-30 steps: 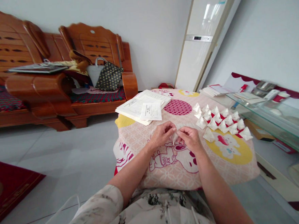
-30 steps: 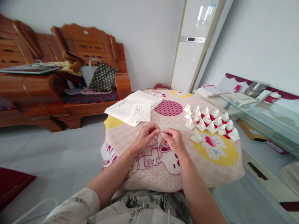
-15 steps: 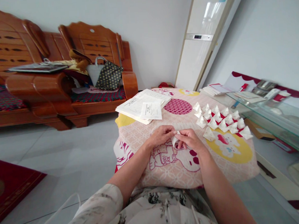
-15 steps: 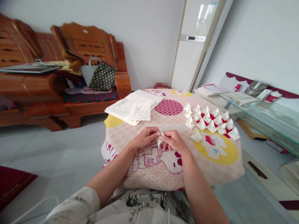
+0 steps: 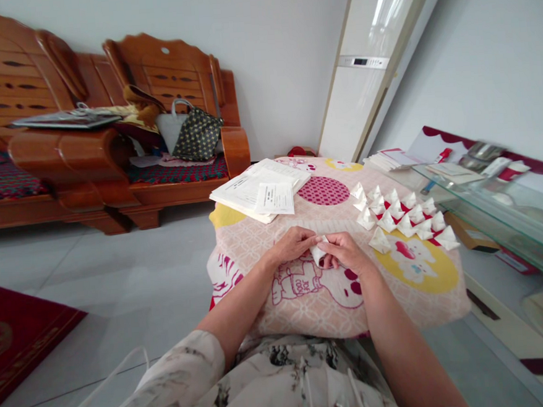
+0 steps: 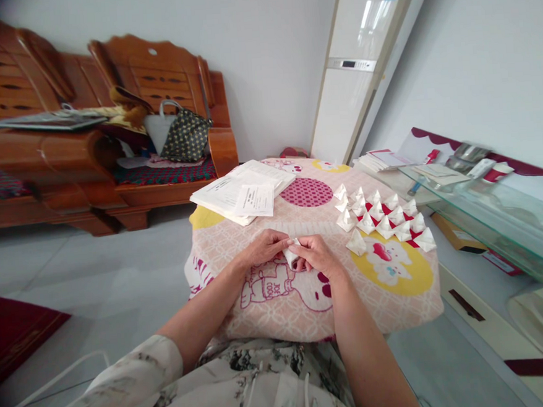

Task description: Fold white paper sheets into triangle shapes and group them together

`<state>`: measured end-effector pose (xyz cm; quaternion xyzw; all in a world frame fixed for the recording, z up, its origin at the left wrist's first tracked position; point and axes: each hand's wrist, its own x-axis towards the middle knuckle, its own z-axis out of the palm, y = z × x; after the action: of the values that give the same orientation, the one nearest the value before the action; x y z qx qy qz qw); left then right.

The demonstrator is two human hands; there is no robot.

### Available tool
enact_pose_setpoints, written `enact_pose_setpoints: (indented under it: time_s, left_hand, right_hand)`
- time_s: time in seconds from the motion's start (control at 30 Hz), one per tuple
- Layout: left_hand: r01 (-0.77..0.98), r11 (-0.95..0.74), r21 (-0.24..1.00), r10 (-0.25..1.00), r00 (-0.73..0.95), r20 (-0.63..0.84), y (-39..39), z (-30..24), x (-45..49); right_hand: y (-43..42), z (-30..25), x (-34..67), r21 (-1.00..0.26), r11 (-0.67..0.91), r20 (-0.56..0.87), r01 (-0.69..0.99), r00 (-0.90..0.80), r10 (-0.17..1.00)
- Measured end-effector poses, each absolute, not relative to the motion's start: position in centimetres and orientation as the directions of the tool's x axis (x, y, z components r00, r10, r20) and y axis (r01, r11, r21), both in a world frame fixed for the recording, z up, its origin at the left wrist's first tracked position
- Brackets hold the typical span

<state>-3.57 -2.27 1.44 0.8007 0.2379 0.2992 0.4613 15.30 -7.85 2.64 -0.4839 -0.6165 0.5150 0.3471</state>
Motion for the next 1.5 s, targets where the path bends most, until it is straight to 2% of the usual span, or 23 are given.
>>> enact_pose_setpoints:
  time_s: [0.23, 0.43, 0.57, 0.67, 0.73, 0.8, 0.87, 0.93, 1.1, 1.5]
  left_hand:
    - [0.126, -0.475, 0.871, 0.670, 0.694, 0.265, -2.3, 1.5, -3.5]
    - [0.140, -0.493, 0.859, 0.685, 0.671, 0.284, -2.4, 1.6, -3.5]
    - [0.152, -0.460, 0.875, 0.757, 0.583, 0.297, -2.0, 1.1, -3.2]
    - [0.105, -0.329, 0.938, 0.880, 0.395, 0.264, -1.4, 0.5, -3.0]
    - [0.062, -0.210, 0.976, 0.920, 0.350, 0.175, -1.2, 0.1, -2.9]
    - [0.052, -0.073, 0.996, 0.903, 0.428, 0.044, -1.3, 0.1, -2.8]
    - [0.057, 0.059, 0.997, 0.824, 0.561, -0.081, -1.7, 0.2, -2.7]
    - [0.038, 0.144, 0.989, 0.752, 0.645, -0.135, -2.2, 0.5, -2.6]
    - [-0.055, 0.213, 0.976, 0.766, 0.629, -0.131, -2.5, 0.9, -2.7]
    - [-0.141, 0.474, 0.869, 0.742, 0.596, -0.308, -2.2, 1.8, -3.0]
  right_hand:
    - [-7.6, 2.2, 15.5, -0.965, 0.021, -0.048, 0.260, -0.258, 0.965]
    - [-7.7, 2.3, 15.2, -0.982, -0.056, -0.104, 0.179, -0.270, 0.957]
    - [-7.5, 2.0, 15.0, -0.990, -0.088, -0.106, 0.107, -0.171, 0.980]
    - [-7.3, 1.7, 14.8, -0.997, -0.052, -0.049, -0.065, -0.053, 0.997]
    - [-7.0, 1.6, 14.6, -0.985, -0.009, -0.010, -0.173, 0.008, 1.000]
    - [-6.8, 1.5, 14.4, -0.969, 0.024, 0.014, -0.244, 0.044, 0.999]
    - [-6.6, 1.5, 14.3, -0.955, 0.050, 0.032, -0.293, 0.068, 0.997]
    - [-6.4, 1.5, 14.2, -0.941, 0.080, 0.047, -0.330, 0.106, 0.993]
    - [-6.4, 1.6, 14.1, -0.930, 0.114, 0.057, -0.349, 0.170, 0.984]
    - [-6.7, 1.7, 13.7, -0.966, 0.110, 0.089, -0.234, 0.099, 0.991]
